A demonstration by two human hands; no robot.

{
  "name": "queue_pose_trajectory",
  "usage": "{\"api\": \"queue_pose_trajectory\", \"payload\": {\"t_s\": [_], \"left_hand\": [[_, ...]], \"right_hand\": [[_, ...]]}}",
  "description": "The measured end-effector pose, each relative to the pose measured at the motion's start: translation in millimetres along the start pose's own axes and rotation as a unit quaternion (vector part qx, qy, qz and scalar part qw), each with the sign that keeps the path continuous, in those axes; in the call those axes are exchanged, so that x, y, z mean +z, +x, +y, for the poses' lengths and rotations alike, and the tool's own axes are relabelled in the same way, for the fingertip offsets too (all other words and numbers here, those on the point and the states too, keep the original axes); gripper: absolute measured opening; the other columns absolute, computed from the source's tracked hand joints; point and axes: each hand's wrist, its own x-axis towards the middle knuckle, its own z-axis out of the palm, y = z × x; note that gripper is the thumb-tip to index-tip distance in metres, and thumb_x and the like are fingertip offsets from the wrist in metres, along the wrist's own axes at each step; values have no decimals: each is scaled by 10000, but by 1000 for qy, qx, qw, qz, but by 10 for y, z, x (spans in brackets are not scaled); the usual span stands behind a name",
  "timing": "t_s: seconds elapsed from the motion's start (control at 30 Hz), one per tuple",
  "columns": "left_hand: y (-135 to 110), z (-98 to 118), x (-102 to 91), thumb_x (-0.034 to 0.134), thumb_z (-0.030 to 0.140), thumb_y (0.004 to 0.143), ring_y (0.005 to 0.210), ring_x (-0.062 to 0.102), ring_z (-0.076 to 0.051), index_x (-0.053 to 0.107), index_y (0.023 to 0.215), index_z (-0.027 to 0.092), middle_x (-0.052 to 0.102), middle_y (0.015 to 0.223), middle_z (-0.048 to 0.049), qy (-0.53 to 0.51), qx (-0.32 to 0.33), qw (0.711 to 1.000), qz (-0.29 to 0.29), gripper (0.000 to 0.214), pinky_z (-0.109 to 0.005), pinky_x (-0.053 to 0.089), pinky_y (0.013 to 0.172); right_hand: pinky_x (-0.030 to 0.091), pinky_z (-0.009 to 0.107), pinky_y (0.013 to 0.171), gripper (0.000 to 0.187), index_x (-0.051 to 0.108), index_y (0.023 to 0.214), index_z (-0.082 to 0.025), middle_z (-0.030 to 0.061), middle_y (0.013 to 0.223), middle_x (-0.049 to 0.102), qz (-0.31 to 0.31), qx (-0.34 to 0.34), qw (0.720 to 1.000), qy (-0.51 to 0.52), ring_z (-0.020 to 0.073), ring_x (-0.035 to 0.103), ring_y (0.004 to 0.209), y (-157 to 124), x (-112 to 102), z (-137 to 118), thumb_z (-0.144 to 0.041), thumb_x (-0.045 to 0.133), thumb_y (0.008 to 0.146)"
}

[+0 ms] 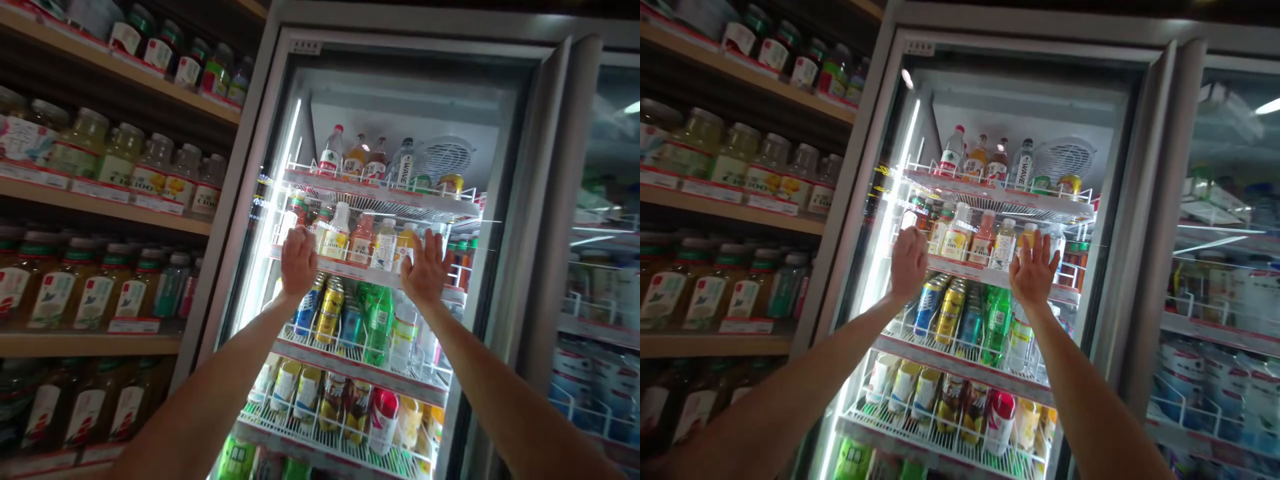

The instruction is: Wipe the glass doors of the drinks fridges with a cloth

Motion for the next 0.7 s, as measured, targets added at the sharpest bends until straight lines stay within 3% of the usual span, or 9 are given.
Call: {"api": "queue_pose_trajectory", "payload": {"t_s": [0.13,0.2,0.3,0.37,0.4,0.47,0.57,0.63,0.7], "left_hand": [[-183,340,-40,416,224,892,1404,188,-218,447,1323,219,401,1442,-55,-57,252,956,-138,432,-425,292,1115],[-176,238,-106,419,217,895,1396,218,-218,471,1299,210,420,1428,-61,-46,239,960,-140,407,-424,295,1112],[-89,-5,-154,396,203,902,1396,216,-242,457,1311,168,378,1449,-106,-7,65,996,-53,416,-461,283,1113],[-75,17,-122,387,202,902,1404,186,-258,434,1332,154,332,1472,-121,0,1,1000,-11,435,-479,275,1113],[-101,112,-92,391,200,898,1407,174,-259,430,1336,157,328,1475,-119,-7,18,1000,-13,442,-476,276,1113],[-220,415,-28,413,198,886,1408,172,-246,435,1333,171,359,1461,-102,-35,129,989,-58,449,-447,288,1111],[-460,793,-5,446,227,874,1404,188,-227,465,1308,196,405,1439,-60,-67,297,942,-141,436,-407,273,1122],[-561,750,-72,446,231,877,1403,194,-223,485,1286,206,422,1428,-44,-61,308,936,-159,412,-406,253,1130],[-588,456,-190,439,215,883,1401,200,-226,494,1277,209,435,1418,-52,-33,250,957,-146,398,-420,244,1130]], "right_hand": [[196,545,1087,565,337,1413,-180,133,1509,268,-43,-71,997,-7,305,202,1400,-53,-88,209,-433,347,908],[165,537,1106,542,347,1407,-226,98,1510,282,-47,-105,993,-9,279,210,1401,-154,-129,339,-441,361,909],[161,523,1116,500,373,1394,-229,95,1494,316,-10,-75,997,-18,259,211,1404,-355,-143,434,-399,330,925],[178,513,1115,500,368,1398,-215,104,1490,321,13,-44,999,-19,256,197,1410,-459,-127,425,-383,318,929],[180,512,1115,504,362,1402,-216,105,1490,322,17,-37,999,-18,255,194,1411,-492,-118,414,-382,323,928],[175,512,1118,517,351,1408,-219,106,1490,322,17,-41,999,-14,255,195,1411,-523,-111,401,-390,347,920],[170,507,1121,543,329,1419,-216,111,1494,313,10,-64,998,-4,257,195,1412,-526,-128,433,-396,377,909],[173,505,1120,548,321,1422,-220,108,1499,304,9,-76,997,3,257,195,1412,-527,-143,468,-391,384,905],[177,501,1120,546,322,1421,-227,101,1504,296,10,-79,997,8,255,198,1411,-534,-152,487,-383,390,903]]}}
